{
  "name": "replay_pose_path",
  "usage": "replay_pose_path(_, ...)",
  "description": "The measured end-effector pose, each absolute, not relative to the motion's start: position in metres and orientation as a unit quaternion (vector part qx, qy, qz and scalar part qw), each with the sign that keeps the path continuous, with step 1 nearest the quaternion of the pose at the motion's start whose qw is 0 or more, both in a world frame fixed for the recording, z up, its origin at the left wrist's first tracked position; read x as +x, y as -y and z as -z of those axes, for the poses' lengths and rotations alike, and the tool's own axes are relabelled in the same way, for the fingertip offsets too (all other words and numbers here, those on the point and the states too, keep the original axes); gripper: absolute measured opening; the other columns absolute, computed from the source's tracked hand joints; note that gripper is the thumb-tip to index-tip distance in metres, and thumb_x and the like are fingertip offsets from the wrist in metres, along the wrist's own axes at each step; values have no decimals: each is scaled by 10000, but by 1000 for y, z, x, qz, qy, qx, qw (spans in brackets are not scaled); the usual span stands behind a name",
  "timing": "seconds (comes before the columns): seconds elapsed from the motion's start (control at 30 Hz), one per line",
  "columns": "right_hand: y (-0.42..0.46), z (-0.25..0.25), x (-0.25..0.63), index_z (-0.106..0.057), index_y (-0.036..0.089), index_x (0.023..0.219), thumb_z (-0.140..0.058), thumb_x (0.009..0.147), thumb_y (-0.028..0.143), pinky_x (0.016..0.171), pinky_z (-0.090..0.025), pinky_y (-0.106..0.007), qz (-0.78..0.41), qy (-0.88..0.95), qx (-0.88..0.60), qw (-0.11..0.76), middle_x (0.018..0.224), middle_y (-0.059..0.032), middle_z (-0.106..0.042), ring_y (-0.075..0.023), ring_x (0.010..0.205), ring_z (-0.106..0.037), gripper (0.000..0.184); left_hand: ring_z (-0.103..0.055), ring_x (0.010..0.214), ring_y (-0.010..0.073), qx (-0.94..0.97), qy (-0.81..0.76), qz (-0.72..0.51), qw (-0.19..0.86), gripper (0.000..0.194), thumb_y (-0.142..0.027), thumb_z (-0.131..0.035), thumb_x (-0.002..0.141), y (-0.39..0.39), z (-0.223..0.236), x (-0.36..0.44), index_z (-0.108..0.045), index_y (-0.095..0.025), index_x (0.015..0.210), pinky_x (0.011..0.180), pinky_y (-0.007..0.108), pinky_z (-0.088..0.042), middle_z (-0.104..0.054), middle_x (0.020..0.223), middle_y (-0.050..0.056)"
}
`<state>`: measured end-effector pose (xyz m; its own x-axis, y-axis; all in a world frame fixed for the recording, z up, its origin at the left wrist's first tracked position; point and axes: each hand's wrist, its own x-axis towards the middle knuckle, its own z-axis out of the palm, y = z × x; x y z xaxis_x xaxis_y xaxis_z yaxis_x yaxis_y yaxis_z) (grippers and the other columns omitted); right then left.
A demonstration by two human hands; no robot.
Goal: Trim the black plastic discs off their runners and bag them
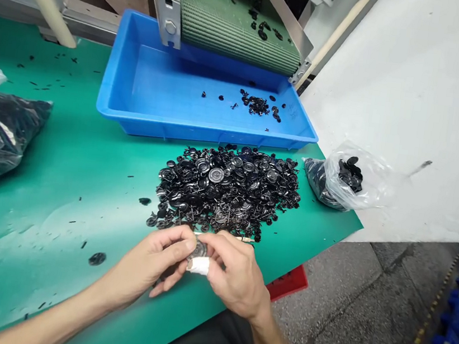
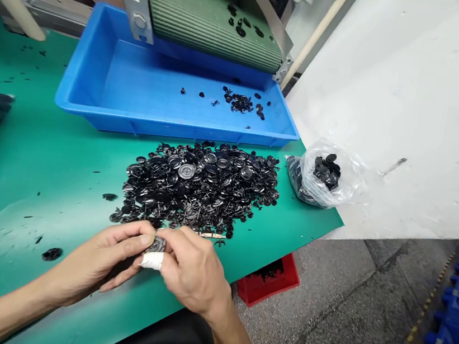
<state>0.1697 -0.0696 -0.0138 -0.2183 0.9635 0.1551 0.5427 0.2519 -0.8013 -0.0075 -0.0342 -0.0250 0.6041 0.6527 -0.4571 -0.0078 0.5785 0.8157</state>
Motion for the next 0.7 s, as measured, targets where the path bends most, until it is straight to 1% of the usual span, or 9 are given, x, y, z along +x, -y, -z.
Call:
replay_pose_path(0.07, 70, 13, 171, -681, 189, 1036, -493, 827, 60, 657, -472, -231, -309, 723, -517, 337, 750, 7, -596, -116, 662, -546, 310, -311, 329, 49, 439, -396, -201, 781, 427, -613, -549, 872, 37, 27, -8, -515, -202, 761, 356, 159, -263, -481, 410, -80)
replay_pose_path(0.17, 69, 15, 175, -675, 179, 974, -521, 803, 76, 612, -450, -217, -327, 716, -512, 344, 707, 19, -602, -107, 619, -540, 252, -345, 350, 62, 494, -394, -203, 748, 433, -626, -509, 890, 40, 31, -9, -549, -199, 832, 375, 172, -288, -503, 440, -71)
replay_pose_path(0.3, 67, 20, 175, -674, 191, 920, -545, 806, 115, 556, -424, -199, -376, 694, -499, 359, 662, 33, -623, -96, 575, -545, 188, -354, 356, 68, 520, -382, -187, 740, 439, -614, -489, 906, 40, 36, -11, -538, -196, 781, 371, 180, -285, -490, 452, -63)
replay_pose_path(0.4, 67, 23, 167, -655, 192, 832, -516, 847, 140, 512, -398, -195, -388, 643, -533, 391, 545, 57, -558, -87, 501, -517, 149, -337, 350, 64, 500, -402, -198, 741, 451, -631, -490, 897, 41, 34, -8, -513, -204, 751, 352, 174, -270, -471, 463, -70)
replay_pose_path(0.5, 68, 24, 163, -634, 190, 847, -490, 871, 131, 517, -408, -194, -405, 619, -545, 394, 509, 73, -527, -83, 470, -514, 157, -368, 368, 65, 499, -428, -220, 721, 455, -622, -481, 907, 45, 28, -3, -509, -201, 735, 362, 168, -300, -492, 483, -61)
replay_pose_path(0.57, 65, 21, 166, -628, 191, 926, -450, 865, 86, 568, -444, -200, -408, 634, -543, 371, 544, 71, -556, -87, 498, -543, 216, -389, 377, 66, 502, -434, -234, 711, 444, -593, -473, 926, 47, 26, -1, -525, -194, 740, 374, 164, -321, -514, 480, -50)
replay_pose_path(0.6, 62, 19, 169, -628, 191, 964, -435, 856, 65, 611, -464, -210, -390, 649, -547, 358, 597, 57, -588, -95, 544, -569, 255, -392, 376, 65, 498, -429, -240, 714, 435, -578, -472, 935, 48, 26, -1, -536, -191, 749, 377, 161, -327, -525, 472, -45)
replay_pose_path(0.67, 53, 12, 175, -635, 185, 1035, -411, 839, 39, 729, -490, -243, -307, 684, -568, 339, 791, -2, -655, -125, 721, -622, 332, -398, 370, 62, 472, -406, -258, 738, 413, -550, -483, 943, 47, 28, -3, -557, -183, 770, 375, 154, -332, -542, 460, -37)
replay_pose_path(0.7, 46, 8, 176, -641, 180, 1069, -404, 840, 37, 786, -488, -262, -255, 697, -582, 332, 904, -35, -663, -145, 823, -628, 359, -405, 370, 62, 453, -391, -269, 755, 399, -538, -497, 942, 46, 29, -4, -567, -180, 780, 372, 151, -338, -545, 458, -34)
